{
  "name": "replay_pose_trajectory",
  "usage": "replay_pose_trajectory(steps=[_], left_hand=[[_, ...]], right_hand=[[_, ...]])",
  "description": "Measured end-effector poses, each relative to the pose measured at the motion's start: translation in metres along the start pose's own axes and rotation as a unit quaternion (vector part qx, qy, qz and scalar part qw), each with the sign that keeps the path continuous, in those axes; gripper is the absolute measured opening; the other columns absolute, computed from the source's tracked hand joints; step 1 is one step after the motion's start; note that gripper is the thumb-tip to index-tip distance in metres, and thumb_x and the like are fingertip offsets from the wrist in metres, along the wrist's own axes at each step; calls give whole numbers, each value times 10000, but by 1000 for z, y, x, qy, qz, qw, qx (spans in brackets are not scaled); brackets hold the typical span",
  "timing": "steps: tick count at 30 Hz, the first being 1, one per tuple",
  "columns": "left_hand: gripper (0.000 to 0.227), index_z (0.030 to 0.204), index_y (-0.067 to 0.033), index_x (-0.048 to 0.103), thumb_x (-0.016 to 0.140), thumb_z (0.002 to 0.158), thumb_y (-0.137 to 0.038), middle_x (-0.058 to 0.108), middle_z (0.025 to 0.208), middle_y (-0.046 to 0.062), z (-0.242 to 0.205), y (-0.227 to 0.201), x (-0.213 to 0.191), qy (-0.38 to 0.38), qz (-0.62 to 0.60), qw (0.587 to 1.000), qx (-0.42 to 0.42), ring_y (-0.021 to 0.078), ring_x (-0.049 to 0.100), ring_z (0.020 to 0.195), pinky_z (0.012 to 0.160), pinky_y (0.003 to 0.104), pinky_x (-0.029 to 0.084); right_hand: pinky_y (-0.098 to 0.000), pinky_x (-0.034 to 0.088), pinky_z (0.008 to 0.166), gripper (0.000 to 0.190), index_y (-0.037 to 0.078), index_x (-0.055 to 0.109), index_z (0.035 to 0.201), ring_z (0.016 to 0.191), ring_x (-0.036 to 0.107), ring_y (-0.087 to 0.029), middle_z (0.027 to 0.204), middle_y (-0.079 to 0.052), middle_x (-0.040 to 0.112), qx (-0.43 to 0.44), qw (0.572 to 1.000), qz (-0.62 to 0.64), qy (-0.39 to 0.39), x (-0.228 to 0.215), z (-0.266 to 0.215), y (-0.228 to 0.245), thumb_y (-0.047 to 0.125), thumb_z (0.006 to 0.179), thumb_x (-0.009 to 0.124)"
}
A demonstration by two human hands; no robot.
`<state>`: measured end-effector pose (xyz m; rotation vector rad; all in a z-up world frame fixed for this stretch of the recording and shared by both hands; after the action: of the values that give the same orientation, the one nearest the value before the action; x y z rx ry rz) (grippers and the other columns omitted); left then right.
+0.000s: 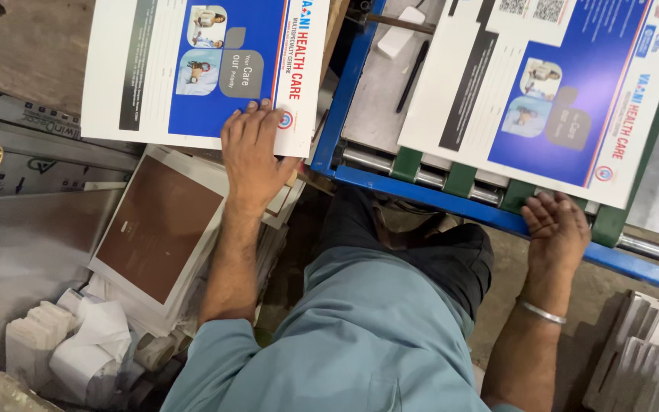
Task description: The person sits on the floor and repeatedly feeds printed sheets into a blue laminating machine. They pull the sheets through the rollers and place the finished laminated sheets onto a stack on the left side.
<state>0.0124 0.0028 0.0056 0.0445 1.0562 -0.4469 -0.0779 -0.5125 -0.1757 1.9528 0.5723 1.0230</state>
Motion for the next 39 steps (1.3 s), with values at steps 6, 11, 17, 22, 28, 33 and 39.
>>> replay_pose_trajectory(steps=[6, 11, 17, 22, 28, 33, 39], left_hand=[[542, 1354, -55, 686, 714, 815, -99, 692, 1388, 144, 17, 29, -36, 98, -123, 988, 5, 341, 608, 1277, 1065, 460, 427], [485, 1340, -47, 685, 609, 867, 24, 699, 1352, 147, 23, 4, -28, -43, -169, 984, -37, 342, 628, 1233, 1115, 455, 460], [555, 1287, 44, 611, 724, 808, -214, 646, 1286, 186, 10, -134, 14, 91, -53, 984, 147, 349, 568, 1227, 1140, 593, 352], [765, 1375, 21, 592, 675, 847, -526, 549, 1463, 170, -3, -162, 16, 212, -83, 956, 183, 335, 450, 1408, 1206, 614, 232], [730, 1435, -1, 559, 712, 927, -503, 497, 1526, 215, 8, -79, -2, 136, -2, 987, 83, 379, 394, 1463, 1220, 594, 230], [696, 1430, 34, 566, 798, 891, -339, 540, 1468, 224, 16, -21, -7, 65, 61, 996, 29, 387, 466, 1404, 1180, 565, 326], [500, 1313, -26, 661, 793, 833, -74, 648, 1304, 121, 7, -7, -1, -11, 22, 997, 72, 312, 585, 1232, 1063, 467, 460]], right_hand=[[-401, 660, 850, 276, -45, 565, 1319, 998, 744, -311, 1153, -206, 702, 30, 998, -21, 45, 37, -36, -3, 149, 1124, 544], [-385, 630, 875, 367, -63, 540, 1377, 1050, 723, -293, 1244, -215, 678, 54, 985, -72, 147, 103, -69, 1, 169, 1093, 534], [-398, 596, 954, 476, -11, 468, 1457, 1184, 667, -264, 1380, -178, 601, 110, 920, -55, 372, 179, -107, -14, 182, 1032, 560], [-341, 592, 875, 423, 16, 481, 1468, 1094, 680, -191, 1298, -111, 632, 132, 967, -1, 217, 178, -102, -26, 159, 1075, 549], [-284, 574, 790, 399, -33, 514, 1468, 996, 656, -189, 1238, -116, 621, -49, 994, 71, 62, 111, -55, 4, -44, 1089, 637], [-378, 708, 936, 402, -75, 509, 1431, 1107, 762, -271, 1299, -186, 671, -118, 988, 67, -74, 52, -29, 29, -81, 1035, 578], [-449, 694, 985, 412, -72, 499, 1427, 1166, 747, -312, 1336, -204, 661, -135, 983, 66, -100, 6, -34, 37, -100, 1017, 496]])
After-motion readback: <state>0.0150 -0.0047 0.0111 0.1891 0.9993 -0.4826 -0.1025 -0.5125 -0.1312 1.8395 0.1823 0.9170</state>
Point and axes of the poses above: each hand's wrist, its own z-axis towards the middle knuckle, its own x-axis out of the palm, y = z × x, the point moved 1 cm from there along z, towards the middle knuckle
